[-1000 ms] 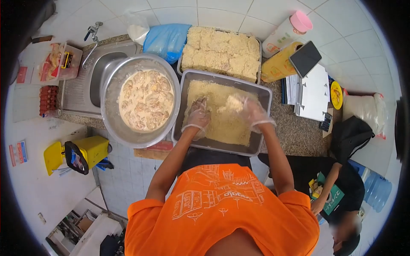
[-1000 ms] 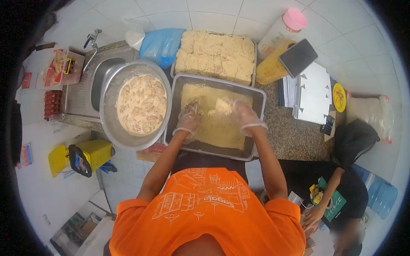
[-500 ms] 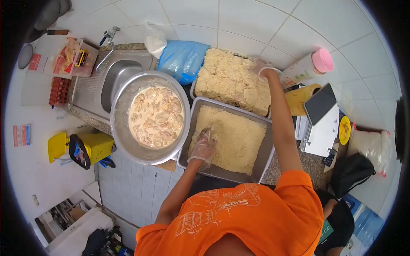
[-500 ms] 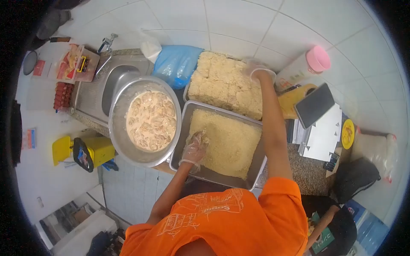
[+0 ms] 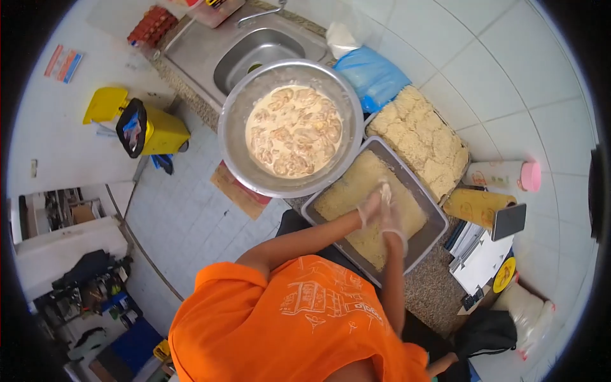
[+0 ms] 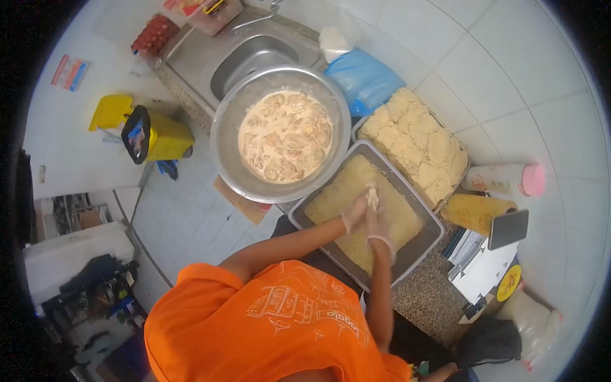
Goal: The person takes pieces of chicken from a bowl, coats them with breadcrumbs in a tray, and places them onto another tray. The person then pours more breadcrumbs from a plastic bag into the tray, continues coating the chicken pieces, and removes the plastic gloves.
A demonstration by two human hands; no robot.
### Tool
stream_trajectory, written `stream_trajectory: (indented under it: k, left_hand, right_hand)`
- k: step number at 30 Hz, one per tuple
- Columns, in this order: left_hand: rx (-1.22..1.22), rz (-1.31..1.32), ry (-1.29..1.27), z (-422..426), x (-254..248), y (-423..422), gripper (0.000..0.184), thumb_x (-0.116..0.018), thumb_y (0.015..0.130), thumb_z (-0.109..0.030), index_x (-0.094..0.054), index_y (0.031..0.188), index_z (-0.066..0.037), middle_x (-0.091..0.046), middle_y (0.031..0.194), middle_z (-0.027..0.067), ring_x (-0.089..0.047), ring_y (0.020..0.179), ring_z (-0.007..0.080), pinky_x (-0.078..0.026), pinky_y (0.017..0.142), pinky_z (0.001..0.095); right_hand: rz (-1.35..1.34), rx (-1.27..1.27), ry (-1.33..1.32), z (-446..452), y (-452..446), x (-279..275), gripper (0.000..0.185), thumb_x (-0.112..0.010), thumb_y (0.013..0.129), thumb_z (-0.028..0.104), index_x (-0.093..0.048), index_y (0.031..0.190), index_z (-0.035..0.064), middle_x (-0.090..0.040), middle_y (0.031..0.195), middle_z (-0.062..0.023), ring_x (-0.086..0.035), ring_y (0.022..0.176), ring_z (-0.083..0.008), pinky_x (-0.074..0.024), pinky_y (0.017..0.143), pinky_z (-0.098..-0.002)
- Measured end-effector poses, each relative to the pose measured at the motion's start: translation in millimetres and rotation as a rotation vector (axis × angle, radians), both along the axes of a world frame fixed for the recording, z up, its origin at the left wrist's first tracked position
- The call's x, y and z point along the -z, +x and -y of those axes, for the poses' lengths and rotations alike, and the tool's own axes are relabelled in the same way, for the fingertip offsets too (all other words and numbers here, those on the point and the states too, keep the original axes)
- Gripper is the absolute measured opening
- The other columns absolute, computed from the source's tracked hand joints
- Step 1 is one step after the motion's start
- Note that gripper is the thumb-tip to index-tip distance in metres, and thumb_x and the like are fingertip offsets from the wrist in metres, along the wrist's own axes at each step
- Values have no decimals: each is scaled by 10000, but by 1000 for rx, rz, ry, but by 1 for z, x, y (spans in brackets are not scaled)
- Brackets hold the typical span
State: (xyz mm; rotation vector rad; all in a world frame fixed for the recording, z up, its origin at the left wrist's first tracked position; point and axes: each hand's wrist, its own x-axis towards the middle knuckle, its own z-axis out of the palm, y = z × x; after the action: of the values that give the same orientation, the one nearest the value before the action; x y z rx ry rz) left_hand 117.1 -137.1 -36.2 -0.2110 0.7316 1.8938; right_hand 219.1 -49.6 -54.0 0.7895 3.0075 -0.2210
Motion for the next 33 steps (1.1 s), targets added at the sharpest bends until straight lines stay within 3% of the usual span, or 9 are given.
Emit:
stream_trajectory:
  k: [3,7,10,14,19,24,26,28,33]
  left_hand:
    - [-82,-99,-232,10,-88,32,493,-411,913,-449,-517,1191,-56,-550,1106,76,-504,983,151,-404,869,280]
    - [468,-669,-335,41,-135,-11,393,-425,901,-399,-548,1099,-83,-561,1072,94,-524,980,183,-401,879,323]
    - [253,-1211,-541,98,-170,-73,324,-478,865,-359,-575,1050,-111,-604,970,123,-580,913,243,-431,831,341]
    - [29,-1481,-988,191,-143,-182,294,-528,823,-286,-610,1021,-85,-623,953,163,-593,885,299,-443,851,375]
    - [547,-1755,-1255,256,-31,-253,292,-459,818,-122,-574,1076,-49,-572,1091,182,-545,1036,316,-416,910,380]
    - [857,-1451,-1270,259,-29,-268,347,-445,827,-170,-523,1145,-56,-490,1222,183,-462,1142,302,-352,976,373]
    - [173,-1871,-1164,268,1,-265,279,-565,742,-249,-641,902,-33,-620,851,203,-596,834,369,-470,767,418]
    - [121,-1862,-1124,271,19,-260,264,-571,738,-249,-644,869,-32,-622,822,200,-597,815,371,-472,755,420]
    - [422,-1503,-1044,277,-27,-273,254,-577,735,-252,-641,856,-39,-622,872,200,-586,859,345,-450,795,414]
  right_hand:
    - [-264,318,-386,24,11,-6,420,-403,932,292,-456,1235,6,-520,1198,-184,-512,1056,-300,-410,866,-392]
    - [-685,437,-474,-6,-6,-36,409,-470,915,233,-468,1250,-1,-574,1139,-170,-581,950,-249,-452,803,-351]
    - [-360,993,-405,29,-79,-193,296,-527,876,183,-588,1101,0,-633,1027,-147,-612,865,-249,-468,756,-334]
    - [-479,-30,-405,85,-158,-186,241,-555,810,167,-636,994,34,-641,984,-149,-607,906,-283,-459,804,-357]
    - [-127,-649,147,145,-271,-41,298,-485,851,223,-600,1101,108,-607,1065,-151,-561,1013,-319,-432,891,-392]
    - [116,-637,-35,123,-322,-10,391,-476,860,297,-518,1213,135,-522,1220,-131,-516,1097,-294,-407,928,-402]
    - [30,-589,-77,120,-328,-21,414,-471,865,320,-496,1238,141,-491,1261,-125,-503,1118,-284,-389,951,-398]
    - [204,-511,-197,143,-318,-119,392,-484,853,325,-529,1197,143,-505,1232,-137,-518,1089,-287,-343,1001,-413]
    - [-121,-698,12,112,-309,30,368,-501,829,318,-562,1139,129,-525,1199,-140,-494,1104,-313,-328,1000,-435]
